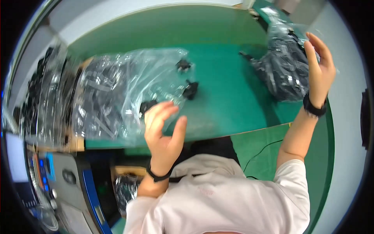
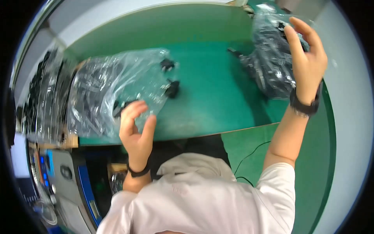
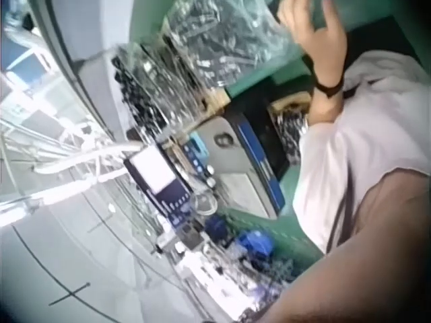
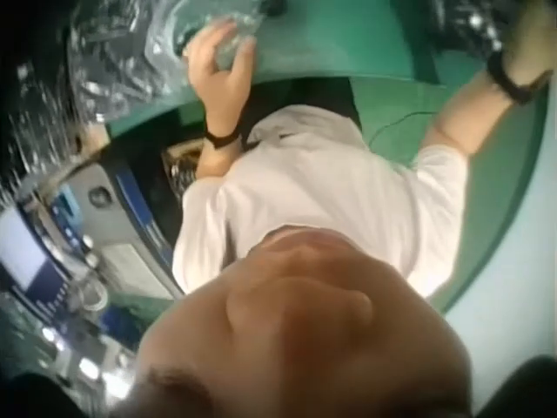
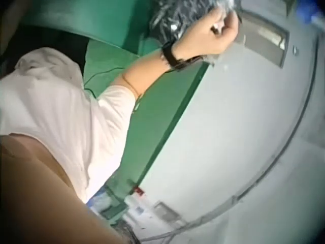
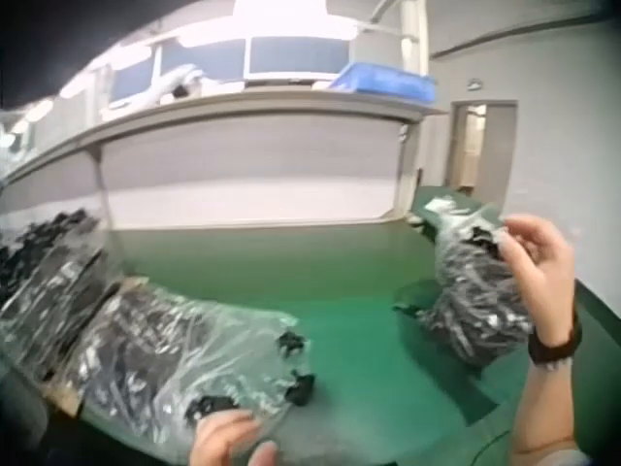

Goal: The person picks up a plug adapter from a plastic bag, turns it over by hand, and sets it down. They then reach into a larger bag to retrieve and inspect several more adapters one at a time.

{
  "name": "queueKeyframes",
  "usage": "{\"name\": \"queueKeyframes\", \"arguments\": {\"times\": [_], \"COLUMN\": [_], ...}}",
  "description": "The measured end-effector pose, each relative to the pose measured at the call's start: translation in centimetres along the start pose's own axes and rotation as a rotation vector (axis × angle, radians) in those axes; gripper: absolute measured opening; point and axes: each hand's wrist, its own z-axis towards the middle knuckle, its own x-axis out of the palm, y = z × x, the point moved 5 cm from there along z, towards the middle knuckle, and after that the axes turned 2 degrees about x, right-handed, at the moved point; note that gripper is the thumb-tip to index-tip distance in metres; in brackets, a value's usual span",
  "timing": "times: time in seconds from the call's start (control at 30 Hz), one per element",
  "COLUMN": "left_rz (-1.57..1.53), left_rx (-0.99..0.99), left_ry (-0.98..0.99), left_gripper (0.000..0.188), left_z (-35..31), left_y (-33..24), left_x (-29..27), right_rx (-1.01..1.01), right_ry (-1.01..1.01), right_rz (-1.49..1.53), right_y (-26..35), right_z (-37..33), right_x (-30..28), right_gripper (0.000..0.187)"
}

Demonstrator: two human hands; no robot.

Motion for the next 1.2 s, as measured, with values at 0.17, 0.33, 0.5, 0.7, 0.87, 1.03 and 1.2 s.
{"name": "queueKeyframes", "arguments": {"times": [0.17, 0.33, 0.5, 0.7, 0.87, 1.03, 1.2], "left_rz": [0.57, 0.802, 0.61, 0.537, 1.024, 0.731, -0.368], "left_rx": [0.255, -0.075, 0.289, 0.121, -0.125, 0.074, -0.485], "left_ry": [-0.458, -0.362, -0.285, 0.102, 0.461, 0.179, 0.057], "left_gripper": [0.041, 0.076, 0.028, 0.021, 0.017, 0.017, 0.027], "left_z": [-2.0, -0.3, -2.6, 1.5, 2.2, 4.2, 2.5], "left_y": [-1.7, -0.3, -2.0, 0.7, 8.2, 6.3, 3.4], "left_x": [-4.1, -7.0, -7.5, -1.3, -1.2, -0.2, 3.6], "right_rx": [-0.332, -0.396, -0.371, -0.424, -0.381, -0.241, 1.093], "right_ry": [0.844, 0.867, 0.932, 0.918, 1.212, 1.033, 0.889], "right_rz": [0.445, 0.364, 0.239, 0.494, 0.449, 0.425, 1.517], "right_y": [10.3, 9.7, 7.4, 9.7, 8.9, 4.0, 4.0], "right_z": [-8.1, -14.6, -16.0, -18.1, -18.1, -16.1, -16.2], "right_x": [10.9, 21.1, 26.1, 26.2, 21.8, 19.8, 15.7], "right_gripper": [0.025, 0.042, 0.061, 0.041, 0.053, 0.047, 0.038]}}
